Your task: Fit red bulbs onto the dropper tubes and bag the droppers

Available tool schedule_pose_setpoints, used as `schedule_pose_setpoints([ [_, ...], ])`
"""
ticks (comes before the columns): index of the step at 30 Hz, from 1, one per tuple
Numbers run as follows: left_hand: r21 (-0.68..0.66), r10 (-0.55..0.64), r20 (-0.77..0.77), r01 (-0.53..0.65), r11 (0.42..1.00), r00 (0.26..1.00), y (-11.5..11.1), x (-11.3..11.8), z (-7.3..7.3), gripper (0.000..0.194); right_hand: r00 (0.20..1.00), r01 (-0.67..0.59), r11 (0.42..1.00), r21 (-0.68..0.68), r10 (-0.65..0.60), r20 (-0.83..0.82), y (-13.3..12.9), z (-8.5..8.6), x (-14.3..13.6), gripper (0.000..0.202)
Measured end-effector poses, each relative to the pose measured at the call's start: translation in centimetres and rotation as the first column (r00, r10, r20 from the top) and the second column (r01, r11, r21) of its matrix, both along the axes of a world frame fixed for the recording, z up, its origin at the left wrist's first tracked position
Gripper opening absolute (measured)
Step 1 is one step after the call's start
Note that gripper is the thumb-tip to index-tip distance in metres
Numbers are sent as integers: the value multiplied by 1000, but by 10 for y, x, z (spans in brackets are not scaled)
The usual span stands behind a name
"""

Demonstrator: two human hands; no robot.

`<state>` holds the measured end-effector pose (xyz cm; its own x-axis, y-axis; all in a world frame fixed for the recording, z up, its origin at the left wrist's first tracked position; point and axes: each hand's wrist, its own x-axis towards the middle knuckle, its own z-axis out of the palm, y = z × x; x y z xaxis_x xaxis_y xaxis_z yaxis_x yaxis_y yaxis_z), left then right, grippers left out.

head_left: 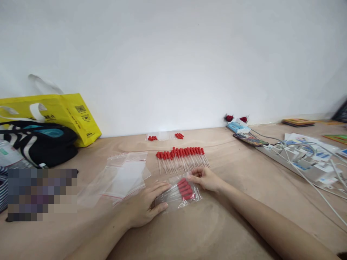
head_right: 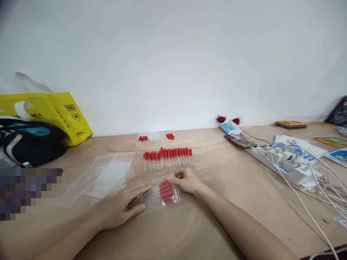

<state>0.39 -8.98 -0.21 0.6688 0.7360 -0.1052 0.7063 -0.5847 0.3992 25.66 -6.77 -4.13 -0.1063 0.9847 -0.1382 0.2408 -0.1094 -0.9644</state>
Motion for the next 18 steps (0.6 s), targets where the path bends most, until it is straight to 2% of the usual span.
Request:
schedule_pose_setpoints([
  [6,46,-39,15,38,998,999,2,-3,-3,50,999,-2,995,99,-2,35,-1,-6,-7,31],
  [12,174,-66,98,49,984,993,1,-7,-8,47,982,43,958,282,12,-188,-6,0,0,34],
  [14,286,-31,130,-8,958,991,5,-10,-9,43,949,125,962,242,-45,-312,1,1,14,33],
  [16,415,62,166,-127,901,984,13,-16,-9,37,875,293,943,159,-197,-442,13,1,35,31],
  [17,470,135,176,-204,859,975,19,-22,-10,36,814,424,894,144,-307,-493,20,0,48,28],
  [18,515,215,175,-276,812,961,26,-28,-10,36,744,552,822,141,-410,-528,27,-2,61,25],
])
